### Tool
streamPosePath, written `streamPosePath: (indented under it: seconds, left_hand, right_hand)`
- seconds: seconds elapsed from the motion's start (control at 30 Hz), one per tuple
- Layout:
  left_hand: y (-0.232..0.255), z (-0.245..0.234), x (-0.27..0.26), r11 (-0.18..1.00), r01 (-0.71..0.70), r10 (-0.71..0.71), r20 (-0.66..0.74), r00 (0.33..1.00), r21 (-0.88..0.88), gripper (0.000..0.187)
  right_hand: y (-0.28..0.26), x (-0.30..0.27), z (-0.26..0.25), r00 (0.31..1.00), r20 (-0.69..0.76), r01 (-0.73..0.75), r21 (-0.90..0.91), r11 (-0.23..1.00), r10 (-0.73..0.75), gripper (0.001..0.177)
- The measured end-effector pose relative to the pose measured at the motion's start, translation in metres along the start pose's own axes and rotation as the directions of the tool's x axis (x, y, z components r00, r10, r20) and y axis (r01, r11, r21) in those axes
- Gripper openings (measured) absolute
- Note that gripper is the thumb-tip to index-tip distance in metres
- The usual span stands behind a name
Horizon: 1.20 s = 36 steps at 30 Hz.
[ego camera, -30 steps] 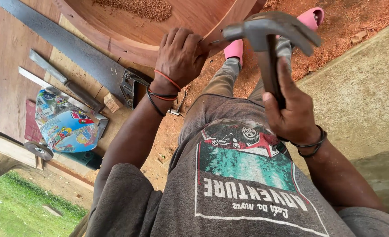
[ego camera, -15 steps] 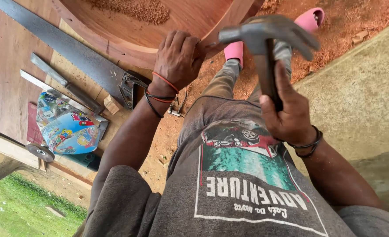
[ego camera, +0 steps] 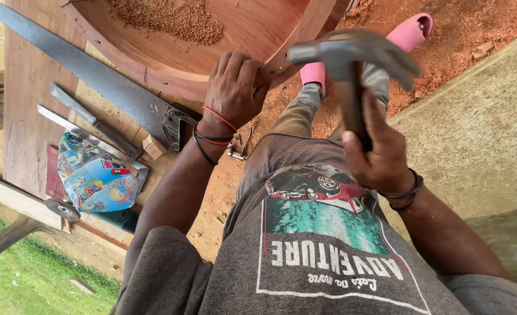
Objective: The person holds small nails with pliers and hammers them into the rim of a round wooden tray on a workbench, then picks up a power drill and drills at the tray rim, setting the drill down afterward.
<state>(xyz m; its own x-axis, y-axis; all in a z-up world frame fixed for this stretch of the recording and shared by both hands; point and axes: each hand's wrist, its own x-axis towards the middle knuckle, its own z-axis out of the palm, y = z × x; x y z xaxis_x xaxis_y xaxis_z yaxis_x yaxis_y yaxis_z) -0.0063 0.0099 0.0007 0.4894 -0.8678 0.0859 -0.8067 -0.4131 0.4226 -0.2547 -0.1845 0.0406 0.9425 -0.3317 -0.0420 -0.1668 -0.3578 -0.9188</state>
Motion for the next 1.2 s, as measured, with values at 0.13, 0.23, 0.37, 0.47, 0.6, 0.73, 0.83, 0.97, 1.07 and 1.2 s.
streamPosePath:
  seconds: [0.13, 0.23, 0.37, 0.47, 0.6, 0.73, 0.83, 0.97, 1.07, 1.2]
  left_hand:
    - [0.006, -0.006, 0.002, 1.000, 0.000, 0.001, 0.015, 1.000, -0.020, 0.025]
    - [0.003, -0.004, 0.003, 1.000, 0.001, -0.001, 0.018, 1.000, -0.004, 0.027]
    - [0.004, -0.002, 0.000, 1.000, -0.011, 0.012, 0.021, 1.000, -0.022, 0.026]
    - [0.004, -0.005, 0.003, 1.000, -0.020, 0.020, 0.019, 1.000, -0.019, 0.029]
    - [0.006, -0.007, 0.006, 1.000, -0.011, 0.012, 0.015, 1.000, -0.027, 0.029]
    - [0.003, -0.003, 0.002, 1.000, 0.001, -0.001, 0.010, 1.000, -0.028, 0.026]
    - [0.003, 0.001, 0.001, 1.000, 0.017, -0.017, 0.024, 1.000, 0.004, 0.021]
    - [0.004, -0.005, 0.002, 1.000, -0.007, 0.008, 0.027, 1.000, -0.008, 0.026]
    - [0.006, -0.006, 0.005, 1.000, -0.003, 0.004, 0.028, 1.000, -0.007, 0.028]
    - [0.001, 0.000, -0.001, 1.000, -0.009, 0.009, 0.024, 1.000, -0.004, 0.025]
  right_hand:
    - [0.007, -0.022, 0.004, 0.977, -0.132, -0.114, 0.336, 0.935, 0.167, 0.074]
    - [0.016, -0.019, 0.014, 0.975, -0.199, -0.015, 0.389, 0.921, 0.099, 0.073]
    - [0.005, 0.001, 0.010, 1.000, 0.018, 0.020, 0.016, 1.000, -0.020, 0.079]
    - [0.006, -0.010, 0.004, 1.000, 0.014, 0.000, 0.039, 0.999, -0.001, 0.079]
    - [0.005, -0.022, 0.006, 0.971, -0.178, -0.057, 0.472, 0.880, 0.159, 0.073]
    - [0.006, -0.008, 0.015, 0.982, -0.144, -0.086, 0.260, 0.962, 0.127, 0.072]
    - [0.005, 0.001, 0.012, 1.000, 0.029, -0.009, -0.058, 0.998, 0.010, 0.072]
    - [0.006, -0.013, 0.008, 0.997, -0.071, 0.002, 0.177, 0.984, 0.010, 0.070]
    - [0.028, -0.036, 0.019, 0.981, -0.179, 0.002, 0.374, 0.927, 0.070, 0.069]
    - [0.021, -0.006, 0.027, 0.993, -0.100, 0.082, 0.186, 0.979, -0.064, 0.074]
